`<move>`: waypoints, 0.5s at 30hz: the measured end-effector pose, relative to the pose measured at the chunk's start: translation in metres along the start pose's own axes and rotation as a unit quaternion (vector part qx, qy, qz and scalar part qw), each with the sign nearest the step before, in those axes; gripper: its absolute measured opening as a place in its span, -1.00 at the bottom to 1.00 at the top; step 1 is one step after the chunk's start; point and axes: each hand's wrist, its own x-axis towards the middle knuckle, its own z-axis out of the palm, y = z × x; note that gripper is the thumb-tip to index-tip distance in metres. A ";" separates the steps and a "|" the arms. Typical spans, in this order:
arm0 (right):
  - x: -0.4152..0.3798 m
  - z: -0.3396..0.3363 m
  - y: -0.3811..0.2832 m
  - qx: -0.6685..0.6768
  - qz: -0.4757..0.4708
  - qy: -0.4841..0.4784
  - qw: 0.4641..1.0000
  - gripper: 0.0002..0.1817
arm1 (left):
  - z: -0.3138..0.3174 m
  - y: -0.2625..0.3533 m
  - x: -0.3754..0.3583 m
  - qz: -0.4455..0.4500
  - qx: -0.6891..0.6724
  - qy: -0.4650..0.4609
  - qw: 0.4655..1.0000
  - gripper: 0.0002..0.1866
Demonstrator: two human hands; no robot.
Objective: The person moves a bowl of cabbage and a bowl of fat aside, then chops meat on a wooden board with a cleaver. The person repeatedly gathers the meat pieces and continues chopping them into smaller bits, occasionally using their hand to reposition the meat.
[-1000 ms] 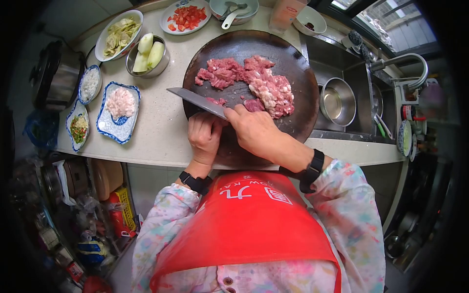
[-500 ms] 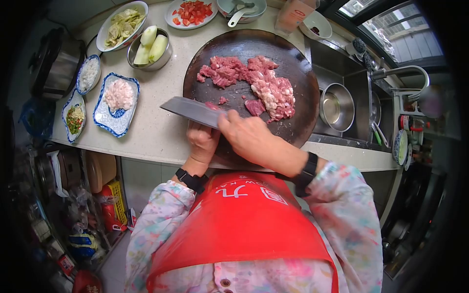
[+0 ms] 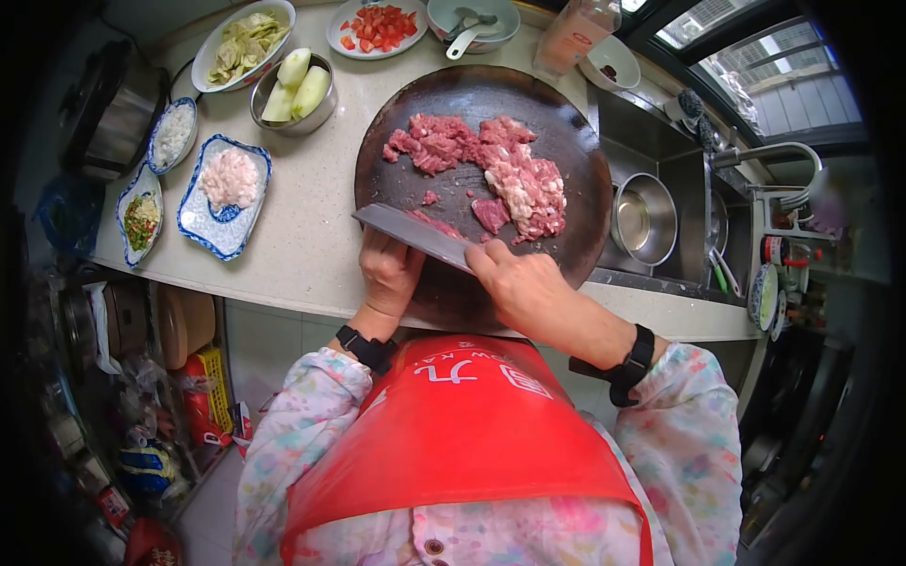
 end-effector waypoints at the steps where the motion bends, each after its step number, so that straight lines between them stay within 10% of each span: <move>1: 0.011 0.000 -0.002 -0.015 0.004 -0.017 1.000 -0.55 | 0.002 -0.001 0.001 0.008 0.000 0.015 1.000 -0.75; 15: 0.014 -0.002 0.005 0.019 -0.019 0.017 0.999 -0.50 | 0.003 -0.002 -0.001 0.024 0.008 0.028 0.999 -0.75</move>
